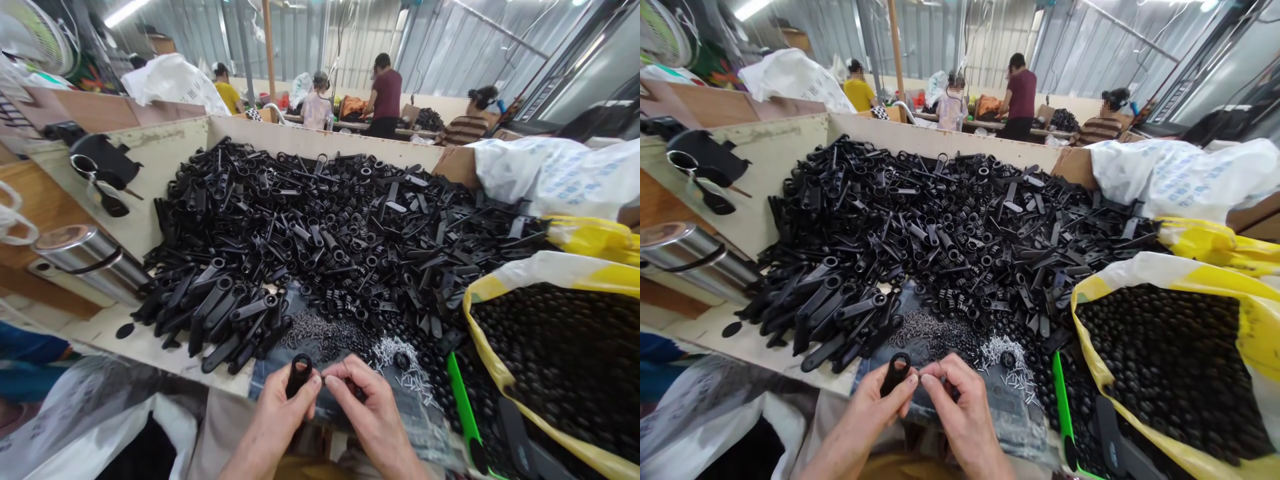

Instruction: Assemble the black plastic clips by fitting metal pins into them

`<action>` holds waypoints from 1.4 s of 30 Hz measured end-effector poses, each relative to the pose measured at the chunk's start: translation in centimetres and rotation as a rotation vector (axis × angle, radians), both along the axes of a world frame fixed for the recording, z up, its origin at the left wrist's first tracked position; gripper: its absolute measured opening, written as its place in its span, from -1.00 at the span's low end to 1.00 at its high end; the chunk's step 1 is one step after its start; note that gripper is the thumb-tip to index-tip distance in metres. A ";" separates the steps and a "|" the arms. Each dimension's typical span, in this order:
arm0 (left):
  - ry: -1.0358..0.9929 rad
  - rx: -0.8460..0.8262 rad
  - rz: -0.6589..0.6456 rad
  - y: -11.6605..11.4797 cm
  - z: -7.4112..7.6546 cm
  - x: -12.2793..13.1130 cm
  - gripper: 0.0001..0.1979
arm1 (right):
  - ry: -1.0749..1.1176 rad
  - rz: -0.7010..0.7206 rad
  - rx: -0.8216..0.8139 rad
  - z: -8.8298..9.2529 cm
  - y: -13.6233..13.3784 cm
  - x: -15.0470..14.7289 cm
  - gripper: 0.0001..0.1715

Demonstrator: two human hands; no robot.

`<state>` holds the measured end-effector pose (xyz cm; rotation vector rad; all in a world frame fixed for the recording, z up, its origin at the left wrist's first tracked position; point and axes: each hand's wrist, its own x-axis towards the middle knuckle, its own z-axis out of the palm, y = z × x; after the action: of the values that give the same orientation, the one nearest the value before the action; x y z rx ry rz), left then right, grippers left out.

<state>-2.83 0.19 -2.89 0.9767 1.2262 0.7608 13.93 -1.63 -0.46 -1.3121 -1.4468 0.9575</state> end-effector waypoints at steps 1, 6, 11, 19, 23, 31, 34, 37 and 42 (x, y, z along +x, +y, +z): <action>-0.009 -0.016 -0.001 0.0 0.0 0.1 -0.50 | 0.000 -0.005 -0.006 0.0 0.0 0.0 -0.71; -0.030 -0.080 0.009 0.2 1.2 0.9 -0.48 | 0.021 -0.045 -0.054 -0.2 -0.3 0.0 -0.64; -0.150 -0.244 0.024 0.5 3.7 1.2 -0.48 | -0.024 -0.040 0.027 -0.5 -0.7 0.8 -0.69; -0.292 -0.502 0.055 0.3 4.6 1.6 -0.41 | -0.117 -0.010 0.120 -0.3 -1.1 1.9 -0.89; -0.295 -0.468 -0.007 0.2 4.8 1.5 -0.46 | -0.136 -0.051 0.140 -0.3 -1.0 2.0 -0.84; -0.306 -0.340 -0.136 -0.5 5.5 0.4 -0.53 | -0.146 0.017 0.124 -0.2 -0.4 1.3 -0.88; -0.243 -0.274 -0.173 -0.5 5.6 0.3 -0.55 | -0.141 0.040 0.113 -0.5 -0.1 0.7 -0.89; -0.223 -0.211 -0.221 -0.5 5.3 0.3 -0.49 | -0.123 0.040 0.091 -0.8 0.1 0.4 -0.91; -0.145 -0.157 -0.188 -0.6 3.5 0.3 -0.42 | -0.114 0.008 0.055 -0.5 0.0 0.1 -0.90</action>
<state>-2.56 -0.42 0.60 0.8784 1.0353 0.5685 14.00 -1.59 -0.99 -1.3392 -1.5554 0.8543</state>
